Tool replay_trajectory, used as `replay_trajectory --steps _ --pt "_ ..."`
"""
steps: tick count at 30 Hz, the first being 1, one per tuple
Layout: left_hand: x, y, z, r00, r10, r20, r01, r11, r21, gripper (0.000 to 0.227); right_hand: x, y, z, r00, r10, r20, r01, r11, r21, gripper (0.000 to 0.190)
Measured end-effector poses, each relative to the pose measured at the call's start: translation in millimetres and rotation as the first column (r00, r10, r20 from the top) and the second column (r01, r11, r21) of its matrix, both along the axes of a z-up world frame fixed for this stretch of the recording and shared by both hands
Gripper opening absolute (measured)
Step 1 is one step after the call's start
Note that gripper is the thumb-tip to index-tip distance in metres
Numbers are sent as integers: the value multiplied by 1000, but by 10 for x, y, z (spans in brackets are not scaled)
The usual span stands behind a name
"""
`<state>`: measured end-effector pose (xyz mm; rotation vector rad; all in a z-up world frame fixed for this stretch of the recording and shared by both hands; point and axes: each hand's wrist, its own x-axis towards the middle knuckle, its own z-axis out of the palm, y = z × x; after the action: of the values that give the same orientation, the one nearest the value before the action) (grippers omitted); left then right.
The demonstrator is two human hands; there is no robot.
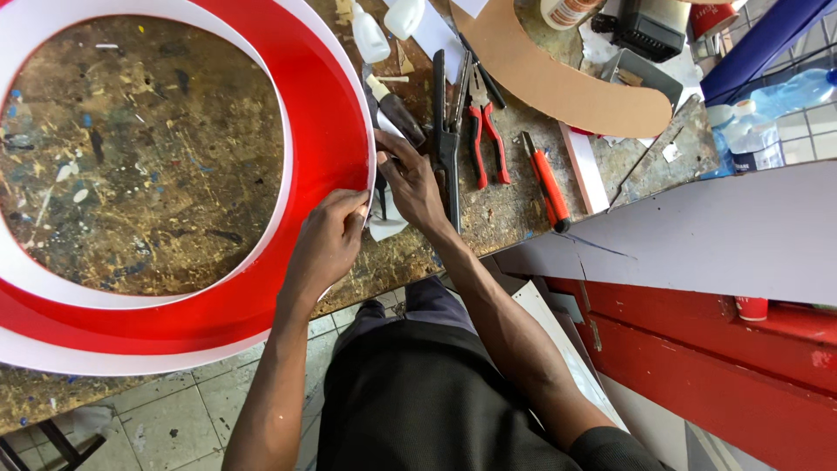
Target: The person uses a heat gun to soften a white strip on a red circular sign, then presses and smooths the strip into place. They wipe the surface with a cloth and continue adjusting the strip along the edge of the sign.
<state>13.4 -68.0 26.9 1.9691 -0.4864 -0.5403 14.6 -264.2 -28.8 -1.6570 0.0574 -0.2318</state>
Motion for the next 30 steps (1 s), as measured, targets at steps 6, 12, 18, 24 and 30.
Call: replay_trajectory --steps 6,12,18,24,30 --pt "-61 131 101 998 -16 -54 15 1000 -17 38 39 19 -37 1000 8 22 -8 1000 -13 41" --pt "1 42 32 997 72 2 -71 994 -77 21 -8 14 19 1000 -17 10 17 999 -46 43" --pt "105 -75 -156 987 149 61 -140 981 -135 6 21 -3 -66 1000 -6 22 7 999 -53 42" --pt "4 -40 -207 980 186 68 -180 980 -88 12 16 14 -56 1000 -15 10 15 1000 -8 45" --pt "-55 -23 -188 986 153 63 -144 982 -123 21 19 -16 -128 1000 -6 -4 6 1000 -5 45"
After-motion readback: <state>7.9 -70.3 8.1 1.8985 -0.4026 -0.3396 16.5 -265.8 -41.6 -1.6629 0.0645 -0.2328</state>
